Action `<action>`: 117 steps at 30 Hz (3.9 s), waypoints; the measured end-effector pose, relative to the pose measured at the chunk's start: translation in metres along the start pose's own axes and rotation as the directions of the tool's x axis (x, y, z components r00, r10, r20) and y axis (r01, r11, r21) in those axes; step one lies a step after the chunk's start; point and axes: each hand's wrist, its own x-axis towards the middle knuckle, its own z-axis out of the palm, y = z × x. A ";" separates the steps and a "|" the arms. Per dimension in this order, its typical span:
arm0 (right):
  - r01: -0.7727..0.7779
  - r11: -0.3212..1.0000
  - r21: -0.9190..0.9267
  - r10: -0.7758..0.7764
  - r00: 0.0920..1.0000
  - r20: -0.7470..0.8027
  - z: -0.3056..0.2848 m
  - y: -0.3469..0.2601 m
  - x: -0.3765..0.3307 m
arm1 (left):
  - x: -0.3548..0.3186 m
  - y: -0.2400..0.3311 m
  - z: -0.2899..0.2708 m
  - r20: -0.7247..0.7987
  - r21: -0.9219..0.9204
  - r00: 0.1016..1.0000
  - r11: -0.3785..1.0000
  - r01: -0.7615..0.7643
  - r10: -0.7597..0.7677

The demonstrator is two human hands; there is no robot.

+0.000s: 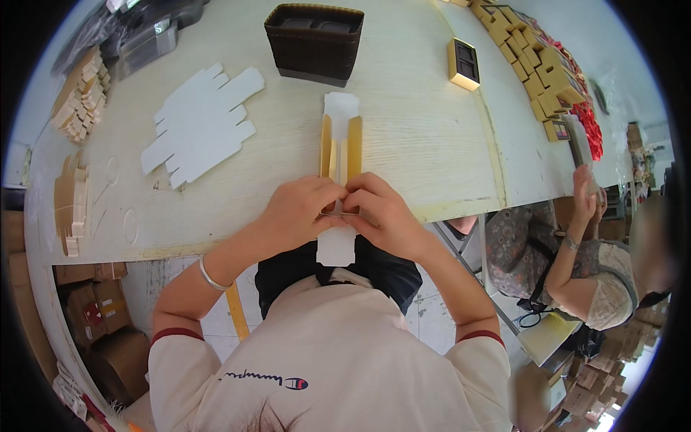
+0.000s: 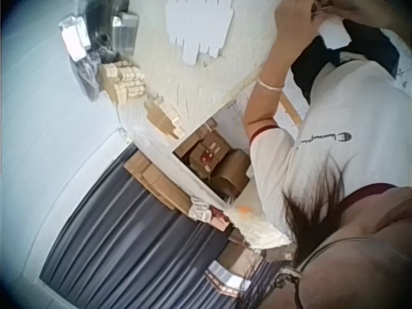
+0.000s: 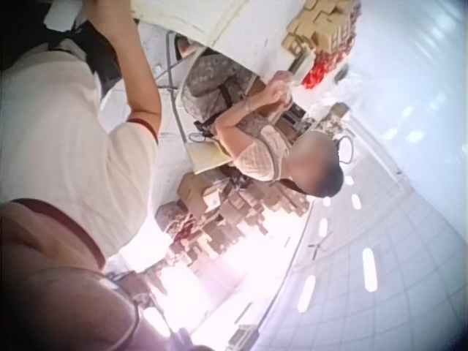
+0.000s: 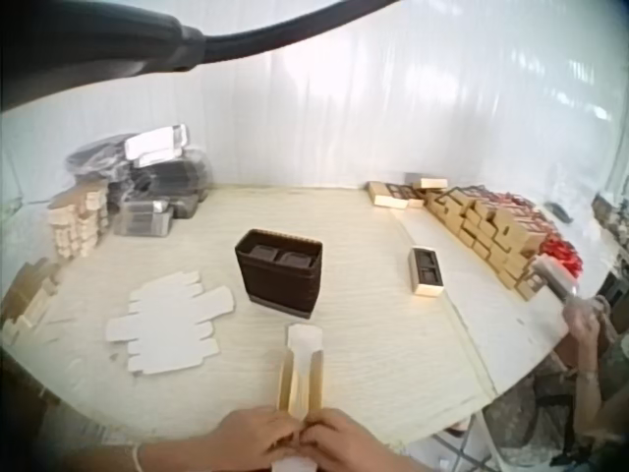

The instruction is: The person folds flat cardboard pieces into rectangular boxes and inserts dark plastic trays into them. The person repeatedly picks up a flat piece, folds it into a box shape, and places a tray inside, then sets the completed unit aside.

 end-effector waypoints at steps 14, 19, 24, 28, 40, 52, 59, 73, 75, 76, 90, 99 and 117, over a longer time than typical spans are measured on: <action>0.241 0.893 -0.380 -0.269 0.963 -0.021 0.017 -0.007 -0.032 | 0.002 0.001 -0.014 0.165 -0.147 0.984 0.985 0.091 -0.066; 0.081 0.995 -0.058 -0.093 0.964 -0.249 0.027 0.002 -0.018 | -0.001 -0.004 -0.034 0.339 -0.415 0.936 0.877 0.242 -0.098; -0.198 0.962 0.189 0.254 0.901 -0.352 0.035 -0.006 -0.009 | -0.011 -0.009 -0.013 0.178 -0.465 0.955 0.834 0.296 -0.239; -0.047 0.968 -0.247 -0.044 0.935 -0.351 0.037 -0.007 -0.012 | -0.017 0.005 -0.008 -0.031 -0.289 0.987 0.947 0.143 -0.159; 0.044 0.832 -0.552 -0.049 0.999 0.006 0.029 -0.013 -0.003 | -0.016 0.000 -0.014 0.063 0.232 0.997 0.971 -0.063 0.049; -0.030 0.730 -0.682 -0.147 0.969 -0.200 -0.028 0.031 -0.013 | 0.012 0.017 -0.061 0.457 0.482 0.888 0.851 -0.208 -0.042; 0.042 0.781 -0.623 -0.129 0.987 -0.094 -0.018 0.009 -0.016 | 0.007 0.014 -0.081 0.442 0.631 0.895 0.729 -0.266 -0.057; 0.375 0.776 -0.508 -0.322 0.927 0.191 -0.006 -0.004 0.015 | -0.044 -0.002 -0.035 0.047 0.354 0.976 0.911 -0.214 0.211; 0.460 0.727 -0.509 -0.357 0.887 0.292 -0.002 0.000 0.021 | -0.051 -0.001 -0.037 -0.021 0.503 0.976 0.846 -0.178 0.218; 0.481 0.706 -0.519 -0.374 0.876 0.303 -0.003 0.001 0.022 | -0.055 0.000 -0.037 -0.052 0.572 0.973 0.805 -0.157 0.226; 0.260 0.954 -0.150 -0.230 0.955 0.189 0.018 0.018 0.044 | -0.065 -0.004 -0.006 -0.287 0.091 0.951 0.985 0.146 -0.114; 0.089 0.990 -0.106 -0.075 0.989 0.128 0.030 0.005 0.044 | -0.052 -0.006 -0.001 -0.328 -0.022 0.922 0.977 0.213 -0.208; 0.384 0.869 -0.312 -0.404 0.915 0.003 0.028 0.006 0.028 | -0.050 -0.033 -0.010 -0.251 -0.196 0.938 0.961 0.195 -0.241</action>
